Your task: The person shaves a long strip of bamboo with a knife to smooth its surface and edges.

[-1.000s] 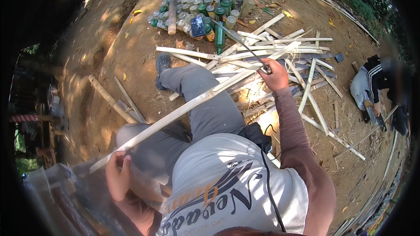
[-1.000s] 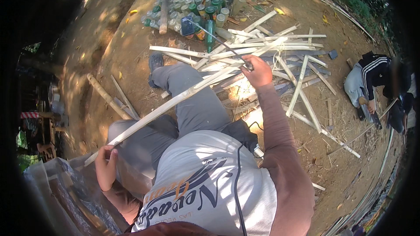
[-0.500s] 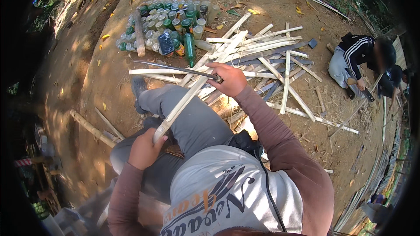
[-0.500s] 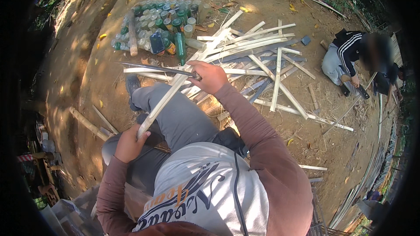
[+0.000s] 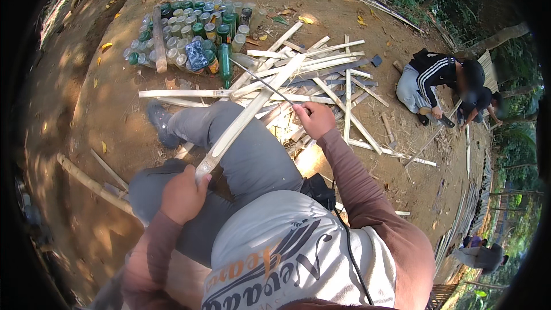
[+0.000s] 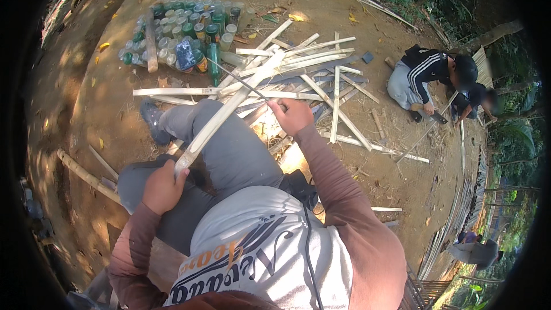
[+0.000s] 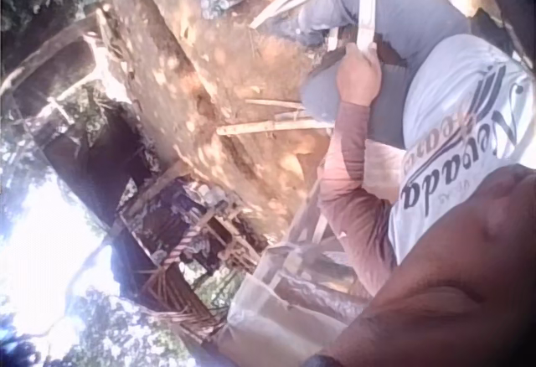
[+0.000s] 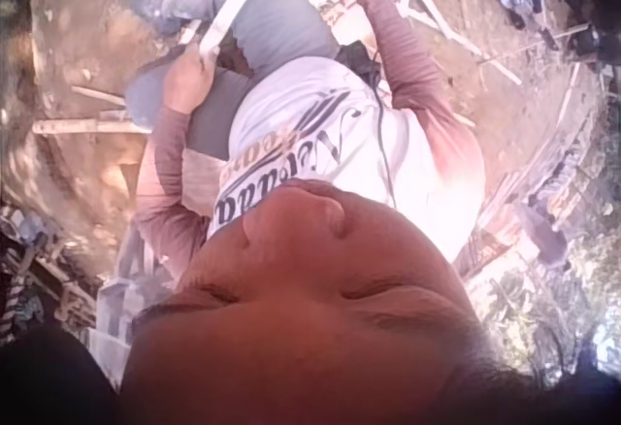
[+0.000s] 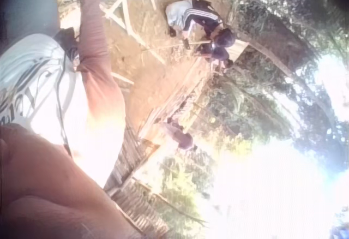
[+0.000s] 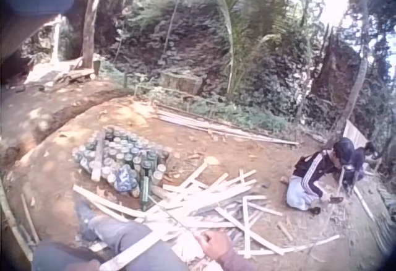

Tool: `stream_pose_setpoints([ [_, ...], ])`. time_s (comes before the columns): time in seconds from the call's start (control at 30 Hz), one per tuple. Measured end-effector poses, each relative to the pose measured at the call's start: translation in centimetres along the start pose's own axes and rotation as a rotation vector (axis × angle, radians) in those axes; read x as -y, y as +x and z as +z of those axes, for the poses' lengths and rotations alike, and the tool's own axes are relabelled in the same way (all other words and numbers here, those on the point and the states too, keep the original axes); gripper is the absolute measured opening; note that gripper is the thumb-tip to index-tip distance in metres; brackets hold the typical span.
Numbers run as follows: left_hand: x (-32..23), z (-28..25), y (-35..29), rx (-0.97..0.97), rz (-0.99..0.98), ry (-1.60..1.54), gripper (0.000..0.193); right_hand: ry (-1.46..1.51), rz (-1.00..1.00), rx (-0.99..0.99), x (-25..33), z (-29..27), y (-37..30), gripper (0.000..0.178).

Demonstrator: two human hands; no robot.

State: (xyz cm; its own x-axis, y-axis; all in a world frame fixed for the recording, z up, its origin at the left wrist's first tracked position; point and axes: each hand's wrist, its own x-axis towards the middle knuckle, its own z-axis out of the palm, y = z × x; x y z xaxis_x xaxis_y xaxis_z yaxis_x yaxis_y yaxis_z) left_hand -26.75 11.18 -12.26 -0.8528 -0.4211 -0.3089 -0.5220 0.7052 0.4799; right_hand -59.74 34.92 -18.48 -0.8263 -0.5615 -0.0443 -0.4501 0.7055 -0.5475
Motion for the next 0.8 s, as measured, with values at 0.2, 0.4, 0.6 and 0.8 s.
stream_pose_setpoints([
  [0.2,-0.6,3.5,-2.3,0.07,-0.058,0.065,0.04,0.004,-0.013,0.071,-6.4,4.2,-3.1,0.058],
  [0.4,-0.5,3.5,-2.7,0.044,-0.09,0.101,0.041,-0.035,-0.057,0.103,-5.1,6.4,-3.5,0.058],
  [0.6,-0.3,4.1,-2.5,0.076,-0.111,0.054,0.041,-0.057,0.027,0.087,-8.4,7.2,-1.7,0.058],
  [0.8,0.3,4.3,-1.9,0.108,-0.138,0.033,0.04,0.139,0.302,0.102,-10.5,6.8,2.9,0.066],
])
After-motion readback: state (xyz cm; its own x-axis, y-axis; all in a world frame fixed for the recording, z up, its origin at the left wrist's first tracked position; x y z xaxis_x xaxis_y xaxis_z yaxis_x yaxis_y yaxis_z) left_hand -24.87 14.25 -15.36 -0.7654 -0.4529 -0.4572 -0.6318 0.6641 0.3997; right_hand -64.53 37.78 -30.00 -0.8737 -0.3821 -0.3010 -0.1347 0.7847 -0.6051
